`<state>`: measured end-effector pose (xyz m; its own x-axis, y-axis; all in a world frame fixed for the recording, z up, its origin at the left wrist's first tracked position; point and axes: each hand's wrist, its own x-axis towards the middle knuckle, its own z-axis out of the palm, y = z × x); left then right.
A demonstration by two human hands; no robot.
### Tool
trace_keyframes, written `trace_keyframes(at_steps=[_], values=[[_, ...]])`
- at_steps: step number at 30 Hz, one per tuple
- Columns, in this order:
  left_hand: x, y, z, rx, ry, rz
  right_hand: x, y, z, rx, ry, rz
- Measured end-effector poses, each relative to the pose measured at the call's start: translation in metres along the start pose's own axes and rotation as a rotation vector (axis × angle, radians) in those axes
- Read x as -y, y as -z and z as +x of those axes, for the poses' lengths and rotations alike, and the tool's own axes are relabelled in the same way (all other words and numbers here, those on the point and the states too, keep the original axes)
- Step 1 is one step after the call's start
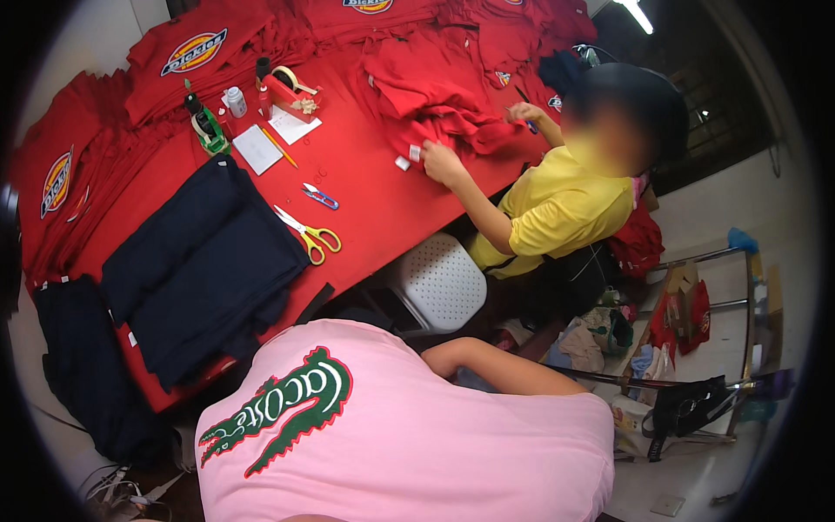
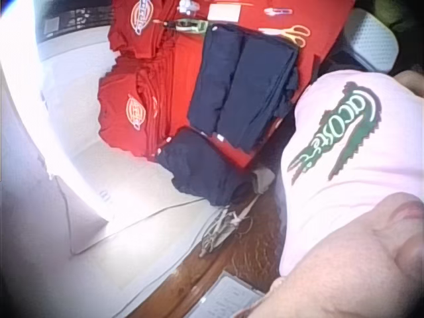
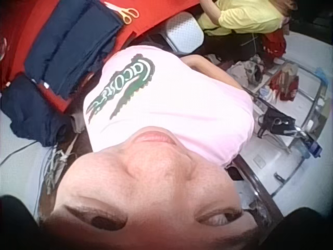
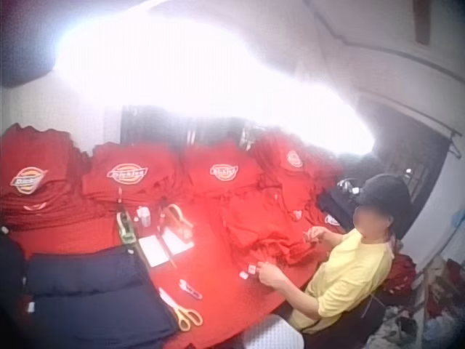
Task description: The person uses shears to trim loose threads from a stack of folded navy blue garments on a workspace table.
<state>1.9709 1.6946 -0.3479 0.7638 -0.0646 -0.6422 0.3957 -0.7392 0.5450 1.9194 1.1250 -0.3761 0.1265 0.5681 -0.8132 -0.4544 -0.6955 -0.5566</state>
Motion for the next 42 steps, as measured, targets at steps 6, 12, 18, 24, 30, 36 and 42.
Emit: trace_keyframes(at_steps=[6, 12, 18, 24, 30, 36, 42], values=[[0.010, 0.007, -0.020, -0.001, 0.050, -0.033, 0.105, 0.019, -0.011, 0.235, -0.197, -0.108], [0.014, 0.008, -0.031, 0.054, 0.120, -0.093, 0.099, 0.040, 0.005, 0.428, -0.248, -0.215], [0.049, 0.003, -0.082, 0.141, 0.294, -0.306, 0.116, 0.084, -0.053, -0.015, 0.009, 0.282], [0.064, -0.008, -0.109, 0.268, 0.444, -0.612, 0.139, 0.043, -0.028, -0.409, 0.198, 0.488], [0.036, -0.053, -0.087, -0.307, 0.269, -1.231, 0.125, 0.052, 0.000, -0.829, 0.229, 0.712], [-0.009, -0.059, -0.040, -0.077, 0.333, -1.053, 0.103, 0.077, 0.068, -0.983, 0.099, 0.334], [0.018, -0.069, -0.030, -0.127, 0.533, -1.560, 0.098, 0.123, 0.060, -0.965, 0.041, 0.336]])
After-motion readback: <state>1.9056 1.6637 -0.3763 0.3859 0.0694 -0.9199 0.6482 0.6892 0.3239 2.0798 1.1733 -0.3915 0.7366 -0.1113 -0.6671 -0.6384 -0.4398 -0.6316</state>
